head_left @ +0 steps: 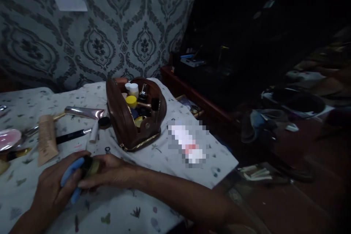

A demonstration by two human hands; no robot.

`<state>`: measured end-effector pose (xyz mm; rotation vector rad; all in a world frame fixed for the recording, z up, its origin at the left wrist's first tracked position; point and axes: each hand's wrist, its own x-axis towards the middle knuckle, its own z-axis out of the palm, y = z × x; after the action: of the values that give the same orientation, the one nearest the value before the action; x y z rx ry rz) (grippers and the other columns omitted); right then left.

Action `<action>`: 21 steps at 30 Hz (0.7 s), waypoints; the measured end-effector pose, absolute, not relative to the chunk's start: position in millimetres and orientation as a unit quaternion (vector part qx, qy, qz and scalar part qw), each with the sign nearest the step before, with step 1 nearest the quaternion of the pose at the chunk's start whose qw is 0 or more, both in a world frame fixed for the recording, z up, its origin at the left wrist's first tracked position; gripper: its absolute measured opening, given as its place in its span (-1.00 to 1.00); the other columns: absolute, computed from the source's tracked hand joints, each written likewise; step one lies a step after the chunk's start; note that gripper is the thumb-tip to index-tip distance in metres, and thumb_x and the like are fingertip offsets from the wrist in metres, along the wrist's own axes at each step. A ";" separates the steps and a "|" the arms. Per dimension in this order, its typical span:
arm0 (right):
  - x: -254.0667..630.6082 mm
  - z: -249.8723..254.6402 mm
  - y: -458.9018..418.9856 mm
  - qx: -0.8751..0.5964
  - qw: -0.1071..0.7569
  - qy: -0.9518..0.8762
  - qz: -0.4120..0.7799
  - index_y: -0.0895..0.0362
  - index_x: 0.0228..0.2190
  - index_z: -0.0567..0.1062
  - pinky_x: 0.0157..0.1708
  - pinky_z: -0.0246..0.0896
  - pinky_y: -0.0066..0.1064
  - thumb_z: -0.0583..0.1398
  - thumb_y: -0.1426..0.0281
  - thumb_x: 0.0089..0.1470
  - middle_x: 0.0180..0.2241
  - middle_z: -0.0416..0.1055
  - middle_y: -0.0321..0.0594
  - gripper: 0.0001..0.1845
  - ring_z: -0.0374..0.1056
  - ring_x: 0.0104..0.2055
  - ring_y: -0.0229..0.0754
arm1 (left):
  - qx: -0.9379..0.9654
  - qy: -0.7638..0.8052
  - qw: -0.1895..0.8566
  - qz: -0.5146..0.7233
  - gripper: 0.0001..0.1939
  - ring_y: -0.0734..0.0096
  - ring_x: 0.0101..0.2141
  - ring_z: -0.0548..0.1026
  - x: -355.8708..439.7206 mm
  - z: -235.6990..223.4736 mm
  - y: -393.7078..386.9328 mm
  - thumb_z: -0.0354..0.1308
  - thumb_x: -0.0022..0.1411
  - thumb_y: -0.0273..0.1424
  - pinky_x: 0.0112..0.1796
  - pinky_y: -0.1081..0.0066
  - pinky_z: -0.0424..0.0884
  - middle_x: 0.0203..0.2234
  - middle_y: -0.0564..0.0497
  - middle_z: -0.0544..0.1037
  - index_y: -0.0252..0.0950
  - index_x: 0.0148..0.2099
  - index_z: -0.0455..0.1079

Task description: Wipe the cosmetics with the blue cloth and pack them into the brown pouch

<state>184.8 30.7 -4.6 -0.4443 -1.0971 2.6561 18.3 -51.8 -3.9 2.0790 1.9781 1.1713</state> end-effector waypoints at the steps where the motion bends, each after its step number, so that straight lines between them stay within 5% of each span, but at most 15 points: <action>1: 184.9 -3.9 30.7 -0.162 0.128 -0.373 0.905 0.18 -0.37 0.51 -0.38 0.27 -0.51 0.57 0.19 -0.56 -0.50 0.49 -0.40 -0.35 0.38 -0.47 -0.36 | 0.662 0.648 0.019 0.376 -0.62 0.23 -0.19 0.61 18.1 -2.9 -50.4 -0.10 0.39 -0.10 -0.15 0.39 0.43 -0.21 0.04 0.66 -0.16 -0.07 0.47; 7: 180.7 -11.7 34.9 -0.163 0.207 -0.317 0.911 0.18 -0.34 0.46 -0.42 0.27 -0.44 0.59 0.16 -0.65 -0.51 0.46 -0.40 -0.22 0.40 -0.51 -0.30 | 0.642 0.679 0.026 0.355 -0.61 0.30 -0.33 0.58 19.3 1.3 -44.5 -0.09 0.37 -0.08 -0.31 0.44 0.41 -0.30 0.10 0.63 -0.17 -0.06 0.45; 13: 185.1 -15.4 39.9 -0.145 0.230 -0.335 0.902 0.19 -0.37 0.48 -0.52 0.20 -0.47 0.45 -0.10 -0.31 -0.56 0.46 -0.36 -0.32 0.34 -0.58 -0.33 | 0.733 0.577 0.032 0.359 -0.54 0.22 -0.05 0.57 15.9 -2.3 -36.8 0.01 0.37 -0.12 -0.04 0.39 0.43 0.03 -0.02 0.58 -0.18 0.22 0.30; 21: 184.3 -12.7 38.5 -0.153 0.235 -0.360 0.890 0.16 -0.31 0.47 -0.61 0.06 -0.54 0.40 -0.06 -0.15 -0.53 0.42 -0.39 -0.41 0.30 -0.57 -0.38 | 0.735 0.566 0.135 0.349 -0.53 0.16 -0.03 0.56 11.1 16.8 -33.8 0.11 0.33 -0.18 -0.07 0.34 0.48 0.00 -0.14 0.56 -0.29 0.19 0.29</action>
<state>184.3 38.5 -12.7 -0.4199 -0.9882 2.4415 11.1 -33.8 16.8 2.1285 1.6388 1.0105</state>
